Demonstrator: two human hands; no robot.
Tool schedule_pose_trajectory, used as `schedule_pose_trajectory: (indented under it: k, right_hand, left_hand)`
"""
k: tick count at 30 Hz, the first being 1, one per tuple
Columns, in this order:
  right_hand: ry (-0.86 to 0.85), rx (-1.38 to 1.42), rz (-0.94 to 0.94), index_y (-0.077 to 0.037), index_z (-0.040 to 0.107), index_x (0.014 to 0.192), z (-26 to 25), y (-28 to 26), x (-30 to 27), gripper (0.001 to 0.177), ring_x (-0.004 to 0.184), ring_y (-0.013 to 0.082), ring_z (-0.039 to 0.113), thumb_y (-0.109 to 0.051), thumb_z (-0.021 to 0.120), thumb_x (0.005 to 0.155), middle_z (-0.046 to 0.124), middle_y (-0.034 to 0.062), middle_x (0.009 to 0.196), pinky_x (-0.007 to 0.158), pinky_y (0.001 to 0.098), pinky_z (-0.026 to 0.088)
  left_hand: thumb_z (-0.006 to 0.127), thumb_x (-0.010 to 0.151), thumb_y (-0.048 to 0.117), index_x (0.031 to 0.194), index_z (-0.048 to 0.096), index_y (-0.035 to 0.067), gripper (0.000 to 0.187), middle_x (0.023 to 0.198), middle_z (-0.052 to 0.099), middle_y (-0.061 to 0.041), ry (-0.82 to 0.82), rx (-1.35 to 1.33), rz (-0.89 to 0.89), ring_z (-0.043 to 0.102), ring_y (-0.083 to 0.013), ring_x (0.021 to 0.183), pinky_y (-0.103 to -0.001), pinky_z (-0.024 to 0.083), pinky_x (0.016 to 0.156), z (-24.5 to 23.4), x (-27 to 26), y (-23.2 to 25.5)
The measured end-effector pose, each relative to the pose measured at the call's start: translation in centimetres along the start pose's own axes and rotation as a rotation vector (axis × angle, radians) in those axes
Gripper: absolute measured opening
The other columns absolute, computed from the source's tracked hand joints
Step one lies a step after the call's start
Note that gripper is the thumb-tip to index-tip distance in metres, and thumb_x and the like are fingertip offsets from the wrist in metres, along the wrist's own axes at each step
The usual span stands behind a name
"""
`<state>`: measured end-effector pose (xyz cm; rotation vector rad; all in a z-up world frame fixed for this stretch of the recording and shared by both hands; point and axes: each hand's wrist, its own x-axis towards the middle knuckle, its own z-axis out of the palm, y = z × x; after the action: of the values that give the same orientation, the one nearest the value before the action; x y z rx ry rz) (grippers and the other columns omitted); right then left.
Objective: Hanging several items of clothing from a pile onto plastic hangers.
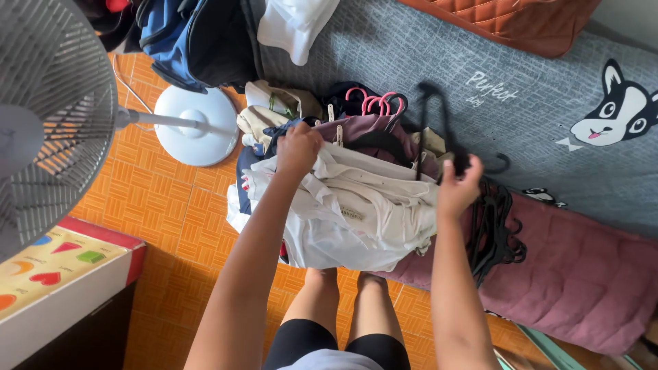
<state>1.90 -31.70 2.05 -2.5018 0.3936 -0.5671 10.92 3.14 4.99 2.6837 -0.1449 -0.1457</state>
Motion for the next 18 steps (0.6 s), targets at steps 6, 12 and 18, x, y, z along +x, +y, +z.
schedule_pose_trajectory:
  k: [6,12,18]
  right_hand:
    - [-0.073,0.322,-0.163,-0.009,0.06,0.125,2.4,-7.6,0.2,0.024,0.1,0.0258,0.069,-0.014,0.072,0.104,0.068,0.0126,0.113,0.087,0.0351,0.056]
    - [0.154,1.361,0.662,-0.009,0.047,0.124,4.9,-0.6,4.3,0.026,0.082,0.0183,0.061,-0.012,0.062,0.103,0.062,0.0093,0.095,0.076,0.0339,0.052]
    - [0.187,1.578,0.843,-0.012,0.054,0.118,3.0,9.8,3.2,0.013,0.095,0.0206,0.063,-0.017,0.054,0.107,0.066,0.0076,0.107,0.091,0.043,0.052]
  left_hand:
    - [0.065,0.096,0.015,0.103,0.06,0.009,0.01,0.093,0.069,-0.017,-0.202,-0.396,0.214,0.066,-0.0413,0.096,-0.054,0.051,0.083,5.4,-0.4,0.5]
    - [0.053,0.098,0.012,0.111,0.049,0.007,0.015,0.097,0.071,-0.025,-0.077,-0.554,-0.041,0.065,-0.05,0.092,-0.058,0.05,0.076,7.3,-1.5,0.0]
    - [0.051,0.105,0.018,0.11,0.048,0.007,0.013,0.092,0.068,-0.026,0.011,-0.441,-0.125,0.064,-0.0503,0.089,-0.058,0.048,0.075,7.7,-2.3,1.3]
